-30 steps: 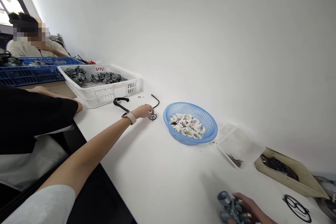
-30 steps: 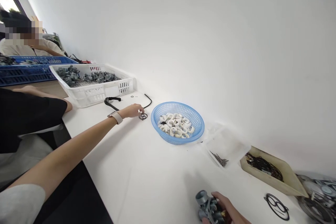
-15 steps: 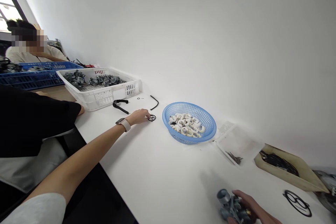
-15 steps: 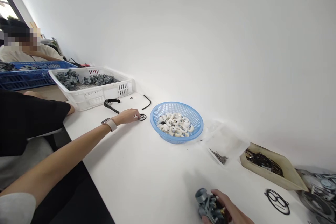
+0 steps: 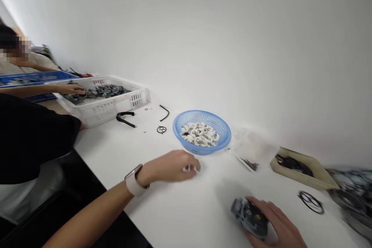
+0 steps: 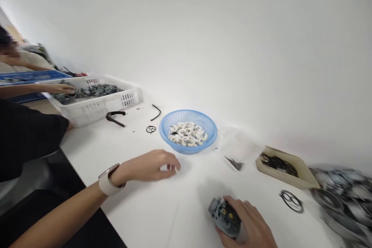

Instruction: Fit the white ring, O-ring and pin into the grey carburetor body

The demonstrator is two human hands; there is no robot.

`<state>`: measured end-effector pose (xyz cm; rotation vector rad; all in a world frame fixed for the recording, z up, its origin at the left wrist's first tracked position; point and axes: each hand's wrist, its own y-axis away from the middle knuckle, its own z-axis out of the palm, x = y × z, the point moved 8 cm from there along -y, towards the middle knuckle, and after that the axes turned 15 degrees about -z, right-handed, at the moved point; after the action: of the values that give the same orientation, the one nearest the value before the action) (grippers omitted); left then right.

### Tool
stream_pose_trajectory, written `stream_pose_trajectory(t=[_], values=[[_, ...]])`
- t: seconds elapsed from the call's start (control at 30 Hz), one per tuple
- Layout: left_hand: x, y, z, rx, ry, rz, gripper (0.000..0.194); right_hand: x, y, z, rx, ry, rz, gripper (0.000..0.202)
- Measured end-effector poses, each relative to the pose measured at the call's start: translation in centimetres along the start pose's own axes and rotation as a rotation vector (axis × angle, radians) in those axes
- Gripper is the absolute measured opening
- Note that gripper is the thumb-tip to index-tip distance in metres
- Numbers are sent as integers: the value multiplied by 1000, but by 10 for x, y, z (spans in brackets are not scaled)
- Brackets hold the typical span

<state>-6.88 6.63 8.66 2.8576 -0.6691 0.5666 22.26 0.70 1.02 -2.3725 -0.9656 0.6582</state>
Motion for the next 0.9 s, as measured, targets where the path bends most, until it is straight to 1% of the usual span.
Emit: stream_pose_trajectory(t=[0.03,0.07,0.1,0.13,0.17,0.2,0.27,0.33,0.4,0.47,0.53,0.6,0.67,0.73,0.8,0.87,0.9], values=[[26,2,13,-35,37,65,28,-4,-3,1,-20,3,-16,50],[46,2,23,-49,87,112,42,-9,-6,1,-31,4,-22,52],[62,0,32,-57,124,143,57,-13,-8,2,-58,-10,-32,53],[73,-4,40,-65,153,163,69,-16,-11,3,-80,-23,-38,53],[80,-11,48,-71,176,172,77,-18,-13,4,-97,-25,-30,54],[84,-18,55,-81,190,172,81,-18,-15,3,-112,-19,-12,58],[86,-32,66,-106,216,166,85,-17,-17,0,-142,-6,31,66],[88,-42,74,-122,251,174,85,-16,-18,-4,-170,-10,66,74],[90,-45,79,-118,295,195,79,-14,-17,-9,-189,-40,82,77],[92,-44,85,-105,326,208,72,-9,-16,-15,-159,-70,117,71],[90,-43,92,-89,334,207,69,-1,-16,-24,-77,-99,160,59],[88,-42,99,-67,329,212,71,5,-22,-34,15,-114,172,46],[85,-42,104,-42,320,230,71,6,-40,-39,57,-112,146,38],[82,-42,109,-16,290,253,69,2,-71,-37,33,-95,102,32],[81,-43,113,14,236,269,69,-7,-116,-24,-72,-75,38,29],[80,-43,117,46,180,282,72,-13,-164,0,-243,28,7,30],[80,-42,119,60,155,289,72,-14,-188,15,-304,42,-8,30]])
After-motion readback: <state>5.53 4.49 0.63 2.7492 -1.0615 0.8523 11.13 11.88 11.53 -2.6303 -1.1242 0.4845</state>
